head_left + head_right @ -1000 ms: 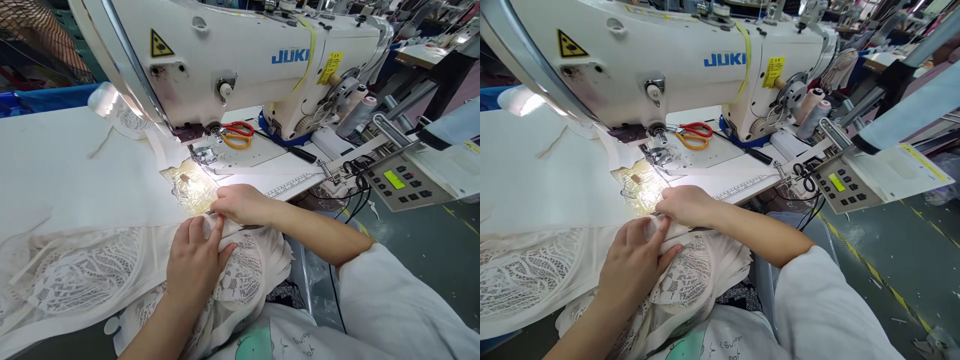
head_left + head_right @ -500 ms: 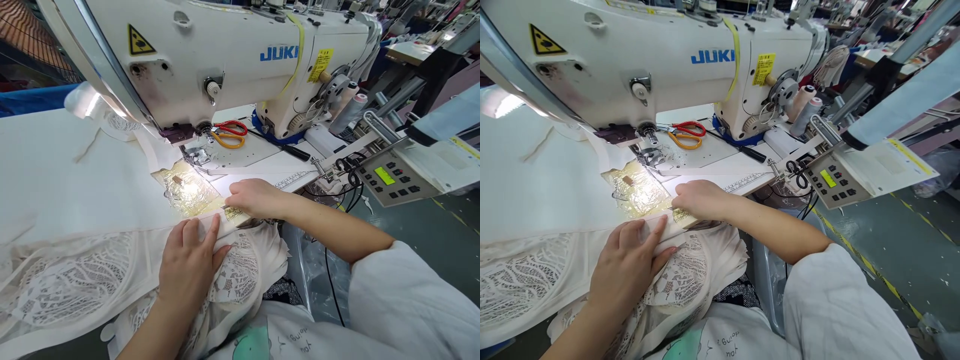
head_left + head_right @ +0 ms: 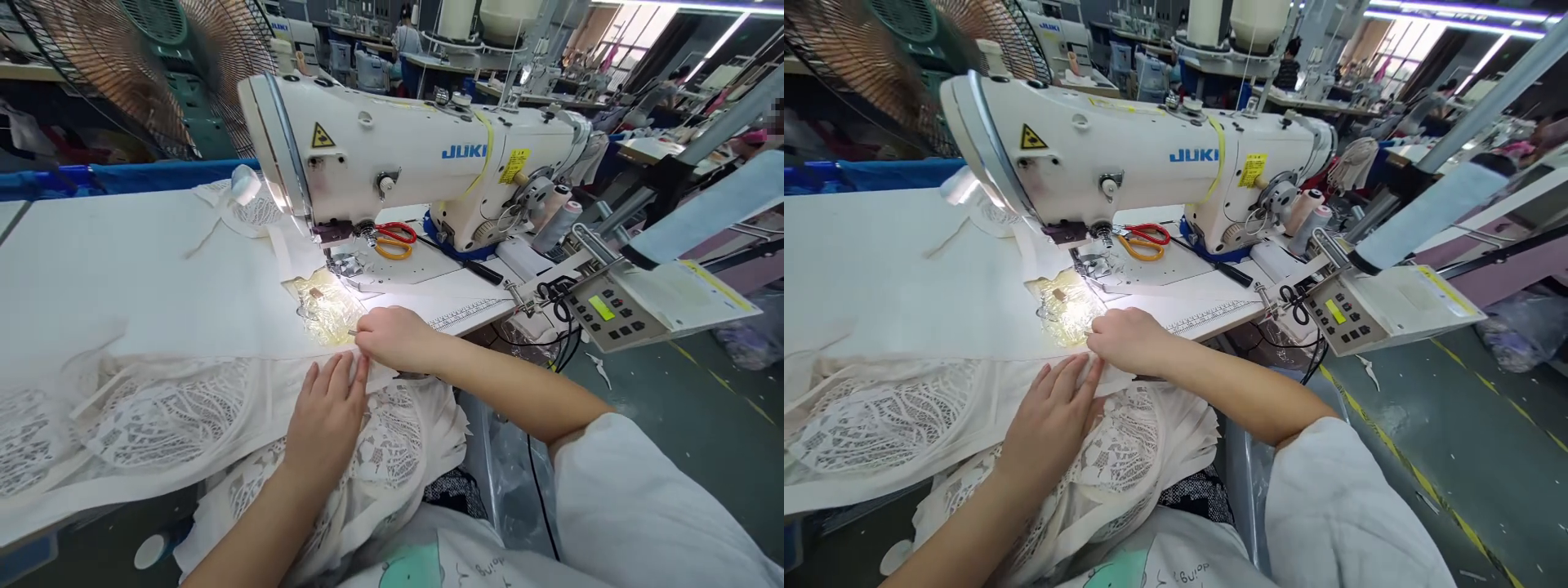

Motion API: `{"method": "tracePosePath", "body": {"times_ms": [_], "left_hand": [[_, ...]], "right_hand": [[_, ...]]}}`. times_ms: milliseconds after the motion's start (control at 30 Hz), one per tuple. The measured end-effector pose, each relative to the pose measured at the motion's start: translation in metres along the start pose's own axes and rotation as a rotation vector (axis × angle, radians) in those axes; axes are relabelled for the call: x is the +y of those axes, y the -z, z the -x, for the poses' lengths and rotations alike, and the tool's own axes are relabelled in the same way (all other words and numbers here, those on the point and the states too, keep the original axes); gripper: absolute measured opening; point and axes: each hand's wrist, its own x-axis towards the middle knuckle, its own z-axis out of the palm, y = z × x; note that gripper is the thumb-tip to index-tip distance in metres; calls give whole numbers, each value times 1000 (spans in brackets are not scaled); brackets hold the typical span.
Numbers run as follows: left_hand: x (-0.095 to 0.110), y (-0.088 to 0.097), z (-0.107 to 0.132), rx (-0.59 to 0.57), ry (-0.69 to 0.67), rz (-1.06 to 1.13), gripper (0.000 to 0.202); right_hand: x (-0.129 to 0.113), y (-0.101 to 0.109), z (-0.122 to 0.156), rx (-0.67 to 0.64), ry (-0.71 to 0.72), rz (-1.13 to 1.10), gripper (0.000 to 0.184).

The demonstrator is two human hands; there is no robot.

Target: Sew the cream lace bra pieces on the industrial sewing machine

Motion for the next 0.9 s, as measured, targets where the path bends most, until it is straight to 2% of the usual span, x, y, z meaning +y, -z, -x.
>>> {"method": "tracePosePath", "body": {"times_ms": [200, 333, 467, 533, 633, 733, 833, 900], "left_hand": [[-10, -4, 1, 13, -11, 176, 38], [-13, -3, 4, 33, 16, 300, 31], [-9, 7, 15, 60, 29, 357, 27], [-6, 14, 21, 84, 11, 419, 26], [1, 28, 26, 122, -80, 616, 25], [1, 44, 25, 122, -179, 721, 27], [-15, 51, 21, 97, -128, 603, 33], [-35, 46, 18, 53, -49, 453, 39]], "right_hand": [[-10, 6, -8, -66, 22, 84, 23], [-4, 11, -18, -11, -165, 97, 19], [19, 29, -29, 74, -361, 157, 25], [28, 37, -29, 69, -414, 167, 25], [27, 42, -22, -2, -397, 155, 19], [10, 40, -14, -36, -344, 141, 23], [-12, 34, -13, -30, -247, 73, 27], [-25, 28, -16, -35, -178, 8, 26]]}}
